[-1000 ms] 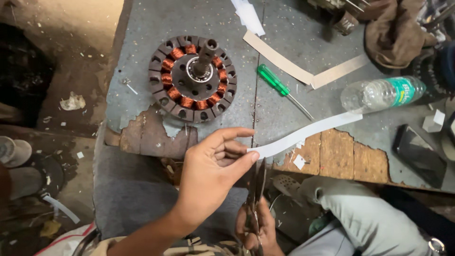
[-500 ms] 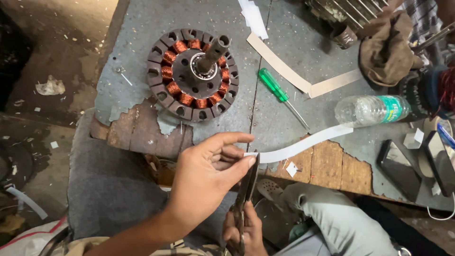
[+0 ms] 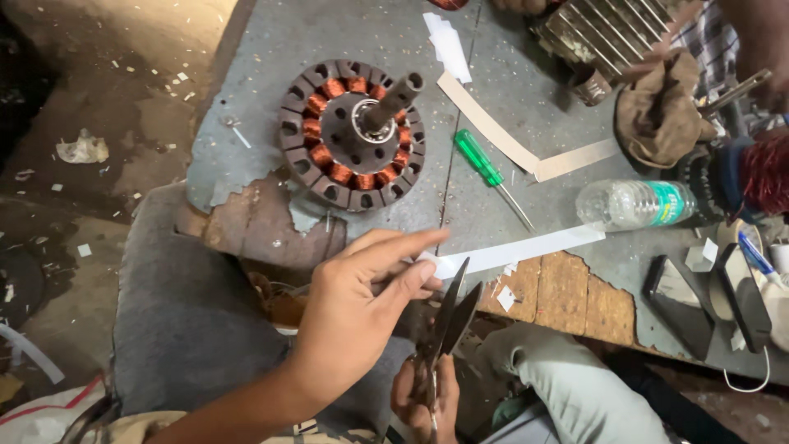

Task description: The person inserts white insulating strips into the slots of a motor stator using a green screwdriver. They repeatedly cut strips from a roll using scissors and place them between the copper windings.

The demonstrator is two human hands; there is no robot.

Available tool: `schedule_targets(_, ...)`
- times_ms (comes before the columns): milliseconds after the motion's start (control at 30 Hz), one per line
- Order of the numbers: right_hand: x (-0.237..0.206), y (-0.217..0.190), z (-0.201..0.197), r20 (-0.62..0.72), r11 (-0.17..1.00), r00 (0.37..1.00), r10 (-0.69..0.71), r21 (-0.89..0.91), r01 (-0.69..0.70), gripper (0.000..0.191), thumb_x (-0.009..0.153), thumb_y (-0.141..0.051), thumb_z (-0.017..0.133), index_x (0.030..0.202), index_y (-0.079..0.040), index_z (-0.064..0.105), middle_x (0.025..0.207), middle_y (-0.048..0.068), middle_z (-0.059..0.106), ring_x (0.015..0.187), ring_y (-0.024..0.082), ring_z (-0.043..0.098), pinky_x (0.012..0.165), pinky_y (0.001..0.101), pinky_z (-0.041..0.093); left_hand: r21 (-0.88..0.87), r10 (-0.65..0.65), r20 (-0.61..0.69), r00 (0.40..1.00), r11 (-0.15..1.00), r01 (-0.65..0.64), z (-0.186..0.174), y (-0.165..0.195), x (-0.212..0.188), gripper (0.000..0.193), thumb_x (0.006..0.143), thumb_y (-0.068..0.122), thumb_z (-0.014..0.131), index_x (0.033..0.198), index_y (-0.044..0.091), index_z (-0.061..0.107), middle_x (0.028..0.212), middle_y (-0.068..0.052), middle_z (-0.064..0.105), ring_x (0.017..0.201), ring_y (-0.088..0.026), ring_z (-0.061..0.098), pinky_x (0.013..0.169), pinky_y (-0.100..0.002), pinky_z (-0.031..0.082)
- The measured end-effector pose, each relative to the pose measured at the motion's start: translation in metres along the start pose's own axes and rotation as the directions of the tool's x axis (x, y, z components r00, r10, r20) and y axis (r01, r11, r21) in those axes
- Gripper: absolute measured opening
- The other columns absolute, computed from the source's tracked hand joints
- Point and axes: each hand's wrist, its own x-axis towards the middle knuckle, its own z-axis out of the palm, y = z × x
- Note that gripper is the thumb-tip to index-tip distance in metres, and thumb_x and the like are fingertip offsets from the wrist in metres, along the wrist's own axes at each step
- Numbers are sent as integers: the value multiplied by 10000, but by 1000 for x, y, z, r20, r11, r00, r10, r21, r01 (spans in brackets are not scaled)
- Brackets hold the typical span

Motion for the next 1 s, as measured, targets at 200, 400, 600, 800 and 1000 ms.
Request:
schedule_targets(200,-26,12,31,670,624,681,-295,-405,669,1072,751,-405,909,1548,-38,293,619,9,522,500,111,509,447,267,372,-98,-58,-19,998,994,55,-8,4,0,486,904,4,717,1381,55,637,1019,-50,743,864,-57,716,724,-207,628)
schedule_targets(400,-29,21,47,662,652,689,-296,-387,652,966,746,-305,939,1448,38,369,717,69,577,557,154,555,468,284,414,-146,-150,-16,988,978,147,-11,7,-2,460,873,-1,735,1327,50,686,977,-35,749,838,-61,740,684,-194,590)
schedule_targets(600,-25,26,37,711,617,647,-275,-386,686,917,780,-274,939,1452,50,407,707,73,595,583,169,584,502,306,436,-122,-135,-28,991,984,130,-12,9,-5,437,864,-3,750,1296,48,713,904,-24,748,810,-52,722,674,-184,578)
schedule_targets(800,-27,28,38,679,635,689,-253,-421,648,822,866,-109,866,1509,7,368,668,89,594,540,159,556,461,293,396,-130,-127,-38,991,984,121,-11,10,-6,432,862,0,751,1291,46,713,892,-21,762,813,-45,728,702,-181,596)
schedule_targets(1000,-30,28,39,645,585,721,-254,-491,645,796,868,100,715,1551,-48,335,682,115,607,492,141,538,407,270,358,-128,-151,-34,988,981,145,-10,12,-8,423,863,7,748,1283,43,720,874,-21,756,788,-42,726,673,-180,593)
